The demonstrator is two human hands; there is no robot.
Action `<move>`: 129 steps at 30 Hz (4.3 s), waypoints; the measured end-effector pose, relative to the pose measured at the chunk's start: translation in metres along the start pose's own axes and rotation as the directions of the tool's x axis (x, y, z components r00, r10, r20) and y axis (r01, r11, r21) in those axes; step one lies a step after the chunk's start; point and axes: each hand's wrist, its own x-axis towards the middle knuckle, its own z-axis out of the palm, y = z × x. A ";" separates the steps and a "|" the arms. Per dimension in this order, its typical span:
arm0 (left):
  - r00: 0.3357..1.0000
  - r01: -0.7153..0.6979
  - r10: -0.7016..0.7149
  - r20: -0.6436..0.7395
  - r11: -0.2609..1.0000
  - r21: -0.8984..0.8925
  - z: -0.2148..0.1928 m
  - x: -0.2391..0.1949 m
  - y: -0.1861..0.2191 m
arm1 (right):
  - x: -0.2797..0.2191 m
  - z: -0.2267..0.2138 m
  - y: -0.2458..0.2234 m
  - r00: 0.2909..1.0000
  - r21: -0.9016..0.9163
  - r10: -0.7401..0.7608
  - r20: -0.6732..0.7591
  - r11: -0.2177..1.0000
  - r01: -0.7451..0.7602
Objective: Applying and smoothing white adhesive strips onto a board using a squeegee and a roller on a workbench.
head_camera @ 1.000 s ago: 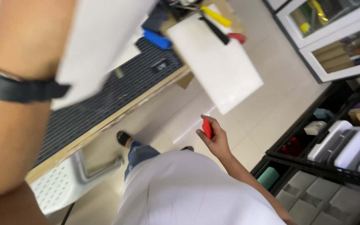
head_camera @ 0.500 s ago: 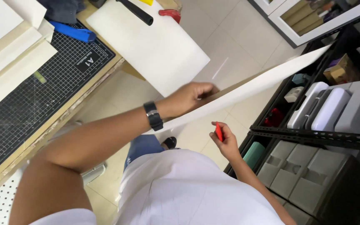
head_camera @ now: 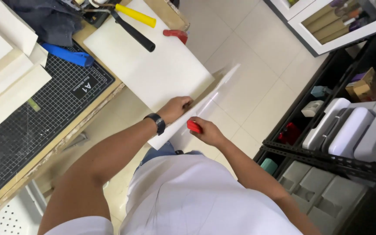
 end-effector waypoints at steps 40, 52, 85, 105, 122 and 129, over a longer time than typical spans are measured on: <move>0.331 -0.810 -0.899 -0.288 -0.113 -0.576 0.099 0.050 0.157 | 0.250 -0.113 -0.092 0.402 -0.361 -0.629 0.665 0.200 0.911; 0.161 -0.885 -0.975 -0.155 -0.073 -0.461 0.097 0.069 0.158 | 0.337 -0.152 -0.199 0.528 -0.280 -0.846 0.071 0.491 0.825; -0.515 -0.796 -0.855 0.052 0.455 -0.399 0.093 0.150 0.178 | 0.576 -0.199 -0.407 0.247 -0.385 -0.604 0.758 -0.108 0.917; -0.499 -0.788 -0.860 0.108 0.398 -0.469 0.114 0.146 0.150 | 0.558 -0.192 -0.404 0.286 -0.433 -0.676 0.679 -0.053 0.900; -0.378 -0.900 -0.926 0.006 0.366 -0.235 0.159 0.151 0.093 | 0.253 -0.330 -0.077 -0.005 0.117 -0.753 0.658 0.096 0.988; -0.326 -0.913 -0.941 -0.091 0.339 -0.226 0.160 0.143 0.104 | 0.213 -0.352 -0.014 0.136 -0.053 -0.702 0.699 0.138 0.989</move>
